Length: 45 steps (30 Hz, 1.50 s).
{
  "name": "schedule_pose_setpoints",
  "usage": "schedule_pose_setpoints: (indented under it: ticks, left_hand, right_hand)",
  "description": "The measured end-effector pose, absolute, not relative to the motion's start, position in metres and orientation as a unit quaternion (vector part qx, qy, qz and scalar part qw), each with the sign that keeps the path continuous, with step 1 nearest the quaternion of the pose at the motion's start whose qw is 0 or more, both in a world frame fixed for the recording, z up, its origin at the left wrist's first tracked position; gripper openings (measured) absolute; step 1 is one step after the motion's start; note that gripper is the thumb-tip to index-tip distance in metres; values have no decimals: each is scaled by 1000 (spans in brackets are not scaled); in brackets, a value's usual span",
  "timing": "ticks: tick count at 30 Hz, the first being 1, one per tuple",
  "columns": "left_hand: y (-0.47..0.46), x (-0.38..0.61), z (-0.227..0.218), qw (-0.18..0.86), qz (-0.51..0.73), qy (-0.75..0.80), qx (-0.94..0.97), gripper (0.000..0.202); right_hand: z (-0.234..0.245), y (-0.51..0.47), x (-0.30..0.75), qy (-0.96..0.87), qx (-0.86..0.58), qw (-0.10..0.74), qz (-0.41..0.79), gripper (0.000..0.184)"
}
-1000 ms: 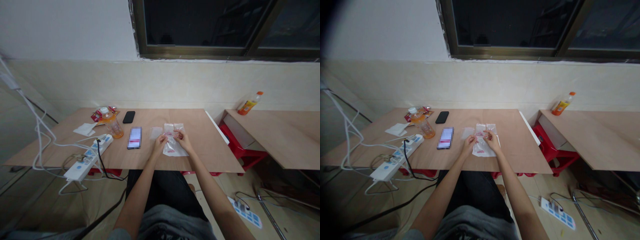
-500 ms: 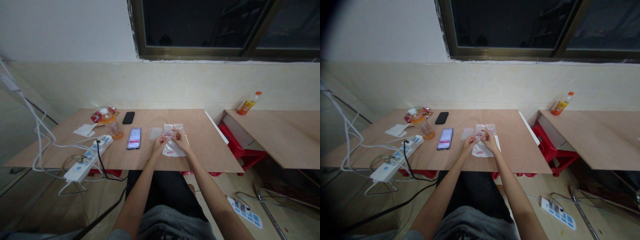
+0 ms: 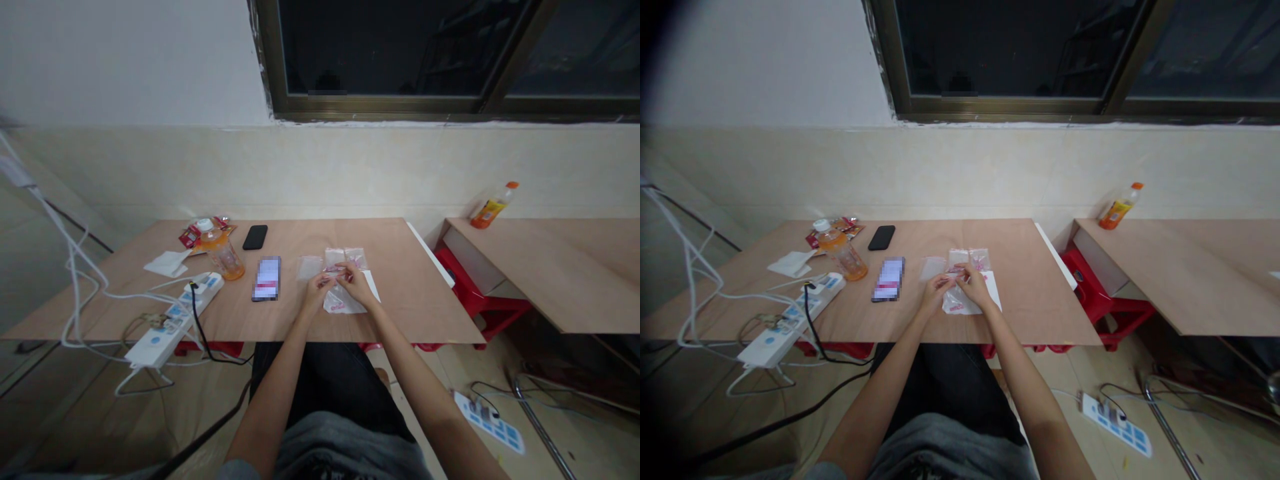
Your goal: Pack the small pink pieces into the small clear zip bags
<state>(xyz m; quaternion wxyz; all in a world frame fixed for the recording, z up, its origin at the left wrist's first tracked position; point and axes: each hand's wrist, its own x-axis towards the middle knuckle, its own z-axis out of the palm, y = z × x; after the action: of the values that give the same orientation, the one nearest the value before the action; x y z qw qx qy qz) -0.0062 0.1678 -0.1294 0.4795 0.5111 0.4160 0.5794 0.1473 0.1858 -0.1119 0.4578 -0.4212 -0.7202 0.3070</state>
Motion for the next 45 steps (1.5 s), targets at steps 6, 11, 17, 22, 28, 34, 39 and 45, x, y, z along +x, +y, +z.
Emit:
schedule_pose_setpoints:
  ticks: [6, 11, 17, 22, 28, 34, 39, 45]
  left_hand:
    - [169, -7, -132, 482, 575, 413, 516, 22]
    - [170, -7, -136, 480, 582, 401, 520, 24]
    - [170, -9, -138, 494, 578, 411, 504, 30]
    - [170, -10, -140, 465, 590, 450, 483, 38]
    - [172, -7, -142, 453, 602, 446, 483, 39]
    - [169, -6, -137, 438, 570, 463, 519, 38]
    - [165, -6, -132, 438, 572, 461, 518, 37]
    - [166, -5, -131, 446, 574, 461, 509, 37]
  right_hand:
    - [-114, 185, 146, -730, -414, 450, 305, 33]
    - [-114, 184, 147, -696, -438, 475, 314, 35]
    - [-118, 181, 151, -665, -439, 483, 363, 50]
    - [-123, 175, 154, -667, -435, 443, 412, 60]
    - [-125, 207, 170, -603, -440, 527, 406, 61]
    - [-135, 260, 193, -524, -532, 565, 351, 68]
    - [-142, 280, 196, -557, -555, 538, 304, 66]
    - [-131, 274, 197, -655, -603, 437, 127, 62]
